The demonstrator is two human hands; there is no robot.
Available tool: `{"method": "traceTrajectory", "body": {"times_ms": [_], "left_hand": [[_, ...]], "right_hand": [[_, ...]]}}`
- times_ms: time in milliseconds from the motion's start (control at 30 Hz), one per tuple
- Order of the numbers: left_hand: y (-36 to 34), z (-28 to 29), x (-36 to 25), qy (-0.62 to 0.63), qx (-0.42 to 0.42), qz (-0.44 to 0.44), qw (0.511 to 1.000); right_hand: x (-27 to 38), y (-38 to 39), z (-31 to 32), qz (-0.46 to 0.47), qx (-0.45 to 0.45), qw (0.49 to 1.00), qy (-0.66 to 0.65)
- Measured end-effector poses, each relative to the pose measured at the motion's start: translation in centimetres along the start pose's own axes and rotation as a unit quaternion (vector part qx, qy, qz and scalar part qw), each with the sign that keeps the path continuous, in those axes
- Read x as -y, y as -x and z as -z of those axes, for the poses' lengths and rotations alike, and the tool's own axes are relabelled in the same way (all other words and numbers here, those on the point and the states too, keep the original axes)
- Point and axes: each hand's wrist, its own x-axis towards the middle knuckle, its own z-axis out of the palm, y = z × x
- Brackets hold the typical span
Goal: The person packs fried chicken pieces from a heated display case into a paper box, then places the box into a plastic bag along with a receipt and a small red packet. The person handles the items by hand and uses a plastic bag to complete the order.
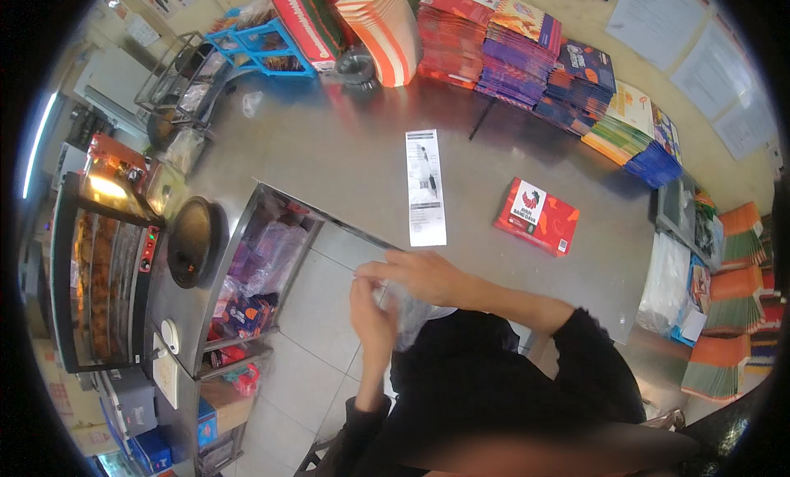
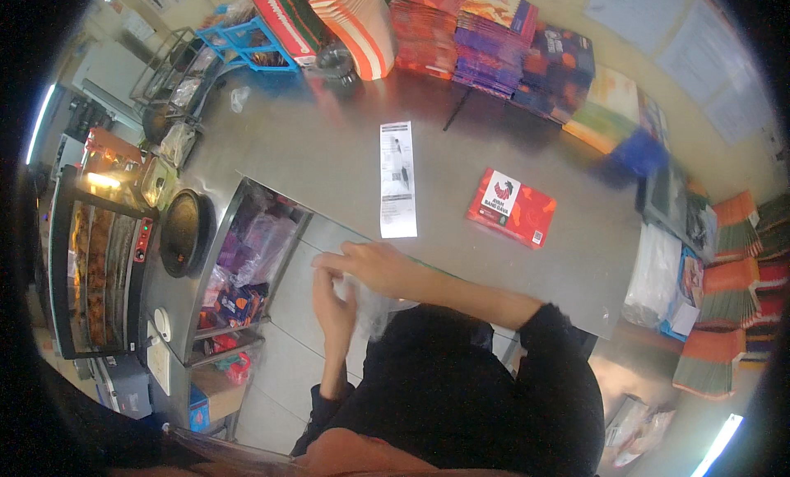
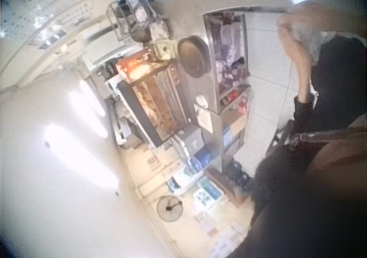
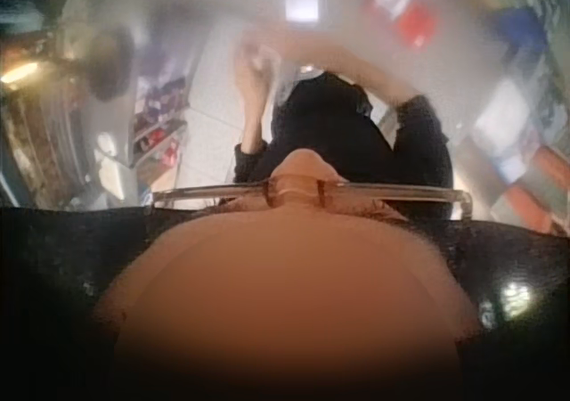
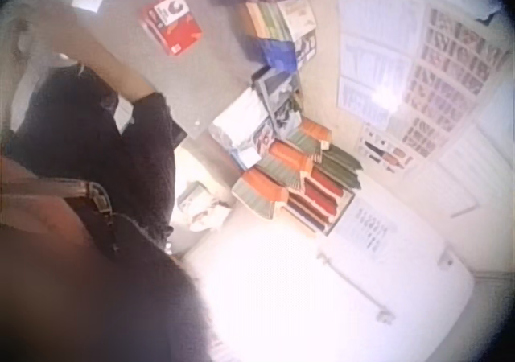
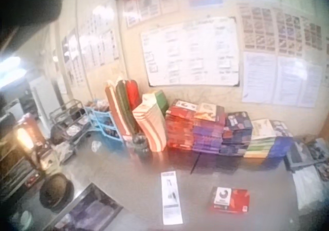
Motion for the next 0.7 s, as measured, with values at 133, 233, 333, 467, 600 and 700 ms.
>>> {"method": "traceTrajectory", "body": {"times_ms": [133, 233, 333, 467, 600, 700], "left_hand": [[-4.6, 8.8, -0.7, -0.092, -0.065, 0.081, 0.990], [-0.3, 13.4, 5.6, -0.116, -0.396, 0.004, 0.911], [5.6, 9.2, 12.4, -0.327, -0.107, 0.065, 0.937], [3.1, 6.0, 15.5, -0.181, 0.333, 0.207, 0.902], [-7.2, 6.2, 8.4, 0.293, 0.369, 0.403, 0.785], [-14.2, -3.1, 2.6, 0.291, 0.372, 0.180, 0.863]], "right_hand": [[0.9, -5.4, 5.7, -0.045, -0.076, 0.990, 0.109], [-0.6, -3.1, 5.5, 0.011, -0.077, 0.997, -0.023], [-1.8, 0.2, -0.2, 0.056, 0.059, 0.997, 0.014], [-6.1, 2.2, -1.5, -0.183, 0.427, 0.885, 0.027], [-13.8, -1.7, 3.3, -0.348, -0.002, 0.929, -0.128], [-18.0, -5.6, 2.6, -0.454, -0.108, 0.880, 0.087]]}}
